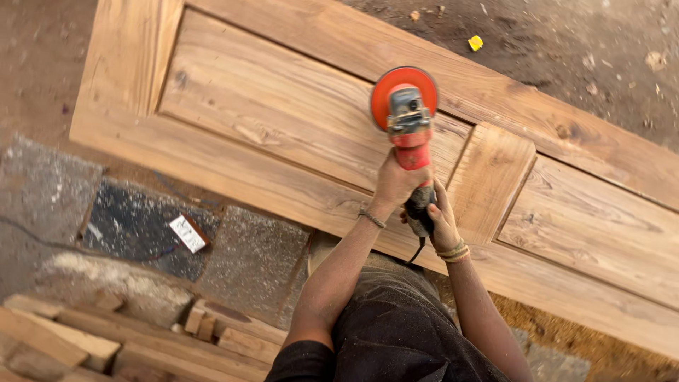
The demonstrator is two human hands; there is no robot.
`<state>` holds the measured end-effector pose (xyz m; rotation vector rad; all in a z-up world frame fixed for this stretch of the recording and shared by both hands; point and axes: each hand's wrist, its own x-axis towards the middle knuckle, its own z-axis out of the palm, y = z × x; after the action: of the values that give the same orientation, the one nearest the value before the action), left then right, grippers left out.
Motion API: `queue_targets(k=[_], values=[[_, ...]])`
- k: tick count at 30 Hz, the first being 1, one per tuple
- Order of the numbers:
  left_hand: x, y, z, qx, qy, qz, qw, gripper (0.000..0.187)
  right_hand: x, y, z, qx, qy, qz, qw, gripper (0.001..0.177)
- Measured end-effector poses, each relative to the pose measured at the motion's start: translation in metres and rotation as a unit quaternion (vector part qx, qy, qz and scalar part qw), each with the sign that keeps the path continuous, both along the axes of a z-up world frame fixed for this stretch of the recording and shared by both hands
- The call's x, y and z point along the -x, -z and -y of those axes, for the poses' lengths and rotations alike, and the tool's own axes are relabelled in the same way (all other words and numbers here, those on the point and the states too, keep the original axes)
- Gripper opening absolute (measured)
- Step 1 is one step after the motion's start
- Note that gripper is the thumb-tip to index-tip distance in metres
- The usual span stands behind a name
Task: The person uses a handheld electric sander to smooth the surface of a wooden door panel. They move the sander across the flat and recessed areas of the panel, generating sawdust.
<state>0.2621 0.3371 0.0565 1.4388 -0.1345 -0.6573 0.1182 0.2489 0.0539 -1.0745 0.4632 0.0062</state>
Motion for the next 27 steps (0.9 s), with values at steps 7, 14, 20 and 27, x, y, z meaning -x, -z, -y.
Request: queue_targets(k=[7, 14, 20, 27], values=[[0.018, -0.037, 0.007, -0.102, 0.038, 0.013, 0.994, 0.076, 0.047, 0.022, 0.018, 0.020, -0.023, -0.004, 1.000, 0.080], [0.057, -0.031, 0.026, -0.125, 0.080, 0.082, 0.985, 0.082, 0.038, 0.003, 0.058, 0.138, -0.051, 0.000, 0.989, 0.071], [0.054, -0.018, 0.061, -0.124, 0.105, 0.081, 0.983, 0.092, 0.026, -0.041, 0.031, 0.088, 0.023, 0.087, 0.992, 0.081], [0.047, -0.005, 0.054, -0.062, 0.087, 0.072, 0.992, 0.088, 0.021, -0.057, 0.022, 0.240, -0.017, 0.020, 0.970, 0.069]])
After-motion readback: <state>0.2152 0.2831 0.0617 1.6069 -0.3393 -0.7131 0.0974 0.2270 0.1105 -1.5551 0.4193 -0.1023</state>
